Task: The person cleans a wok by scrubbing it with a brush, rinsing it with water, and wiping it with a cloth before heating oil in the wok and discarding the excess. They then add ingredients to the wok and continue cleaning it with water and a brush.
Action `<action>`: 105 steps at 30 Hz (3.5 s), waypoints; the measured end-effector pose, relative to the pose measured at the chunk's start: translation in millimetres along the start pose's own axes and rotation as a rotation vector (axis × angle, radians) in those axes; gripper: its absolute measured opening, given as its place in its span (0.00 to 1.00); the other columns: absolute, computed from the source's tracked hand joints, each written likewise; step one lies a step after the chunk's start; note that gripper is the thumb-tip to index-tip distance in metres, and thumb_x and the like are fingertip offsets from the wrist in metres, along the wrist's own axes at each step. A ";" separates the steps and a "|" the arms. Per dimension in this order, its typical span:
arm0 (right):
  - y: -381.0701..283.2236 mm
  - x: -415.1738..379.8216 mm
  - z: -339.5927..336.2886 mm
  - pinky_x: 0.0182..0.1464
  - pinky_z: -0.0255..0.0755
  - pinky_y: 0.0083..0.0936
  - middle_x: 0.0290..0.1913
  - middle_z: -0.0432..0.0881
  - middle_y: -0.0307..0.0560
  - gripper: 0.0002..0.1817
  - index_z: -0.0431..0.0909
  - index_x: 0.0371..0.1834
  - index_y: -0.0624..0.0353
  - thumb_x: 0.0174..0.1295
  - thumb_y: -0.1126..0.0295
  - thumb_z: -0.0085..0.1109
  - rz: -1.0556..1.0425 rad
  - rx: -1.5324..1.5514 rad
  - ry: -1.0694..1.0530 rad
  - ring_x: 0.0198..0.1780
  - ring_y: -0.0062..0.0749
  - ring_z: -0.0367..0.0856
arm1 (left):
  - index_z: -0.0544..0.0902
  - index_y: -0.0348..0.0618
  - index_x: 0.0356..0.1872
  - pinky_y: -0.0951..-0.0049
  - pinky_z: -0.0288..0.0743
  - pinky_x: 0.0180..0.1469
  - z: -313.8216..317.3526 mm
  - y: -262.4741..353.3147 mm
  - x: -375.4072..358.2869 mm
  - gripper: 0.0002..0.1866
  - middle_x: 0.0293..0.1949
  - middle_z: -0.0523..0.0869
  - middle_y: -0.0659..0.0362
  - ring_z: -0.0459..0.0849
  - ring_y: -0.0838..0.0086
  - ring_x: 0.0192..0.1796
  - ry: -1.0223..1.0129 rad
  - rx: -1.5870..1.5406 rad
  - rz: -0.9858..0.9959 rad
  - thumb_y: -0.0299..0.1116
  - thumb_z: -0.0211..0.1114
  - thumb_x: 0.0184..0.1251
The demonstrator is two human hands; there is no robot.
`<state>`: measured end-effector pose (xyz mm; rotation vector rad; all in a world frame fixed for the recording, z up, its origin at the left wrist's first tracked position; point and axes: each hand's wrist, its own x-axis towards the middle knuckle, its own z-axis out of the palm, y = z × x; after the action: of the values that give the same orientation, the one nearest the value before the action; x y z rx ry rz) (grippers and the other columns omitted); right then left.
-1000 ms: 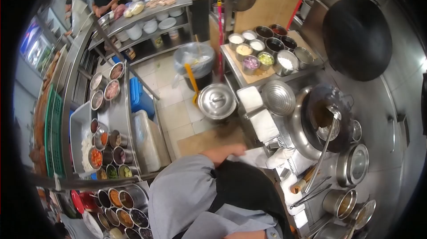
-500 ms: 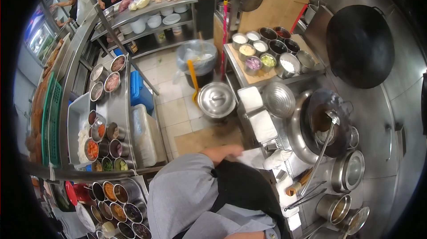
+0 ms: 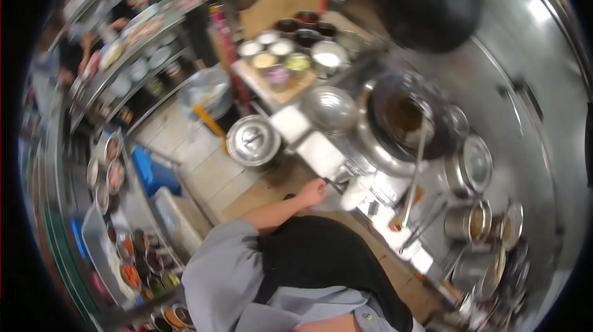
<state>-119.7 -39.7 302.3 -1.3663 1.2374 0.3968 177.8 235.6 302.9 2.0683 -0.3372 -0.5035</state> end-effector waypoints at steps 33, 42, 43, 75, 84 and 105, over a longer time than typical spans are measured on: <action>-274.9 -1.0 -25.4 0.56 0.75 0.34 0.52 0.81 0.68 0.42 0.60 0.72 0.74 0.59 0.62 0.67 -0.982 -0.707 0.577 0.53 0.51 0.83 | 0.66 0.41 0.66 0.57 0.82 0.51 15.0 136.2 37.0 0.30 0.54 0.82 0.50 0.84 0.63 0.54 -0.430 -1.155 -0.221 0.27 0.65 0.62; -314.6 -91.8 -27.9 0.16 0.60 0.19 0.25 0.67 0.37 0.13 0.69 0.56 0.56 0.69 0.74 0.46 -0.335 0.260 -0.022 0.16 0.18 0.62 | 0.60 0.32 0.72 0.44 0.75 0.62 -8.9 113.7 69.1 0.37 0.63 0.75 0.41 0.77 0.46 0.63 -0.867 -1.900 -0.198 0.41 0.56 0.65; -315.6 -101.2 -25.9 0.15 0.59 0.19 0.24 0.66 0.36 0.14 0.69 0.57 0.56 0.69 0.74 0.46 -0.300 0.313 -0.040 0.16 0.18 0.62 | 0.60 0.32 0.73 0.43 0.74 0.63 -20.1 123.9 67.8 0.37 0.64 0.74 0.40 0.75 0.44 0.64 -0.878 -1.941 -0.193 0.41 0.56 0.64; -234.8 -66.6 -21.3 0.30 0.73 0.29 0.23 0.81 0.54 0.30 0.67 0.70 0.59 0.61 0.75 0.55 -0.703 -0.261 0.454 0.21 0.34 0.79 | 0.74 0.39 0.53 0.55 0.80 0.56 23.3 230.2 204.5 0.19 0.47 0.84 0.53 0.85 0.59 0.50 -0.521 -1.052 -0.693 0.45 0.56 0.74; -216.0 -65.8 -19.8 0.32 0.74 0.34 0.25 0.81 0.57 0.30 0.70 0.67 0.58 0.58 0.74 0.59 -0.744 -0.139 0.432 0.24 0.43 0.80 | 0.73 0.32 0.48 0.45 0.85 0.44 46.0 220.8 222.0 0.13 0.42 0.83 0.45 0.87 0.50 0.42 -0.312 -0.941 -0.749 0.25 0.55 0.64; -239.0 -101.1 4.6 0.43 0.71 0.18 0.40 0.82 0.43 0.28 0.69 0.68 0.66 0.62 0.77 0.59 -0.797 0.017 0.187 0.37 0.19 0.75 | 0.74 0.27 0.42 0.53 0.85 0.40 -15.7 243.2 155.5 0.12 0.37 0.81 0.47 0.86 0.56 0.38 -0.288 -1.028 -0.602 0.21 0.59 0.56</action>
<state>40.7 -53.8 505.8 -1.7762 0.7415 -0.3039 312.4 55.8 484.9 1.0488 0.3568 -1.0674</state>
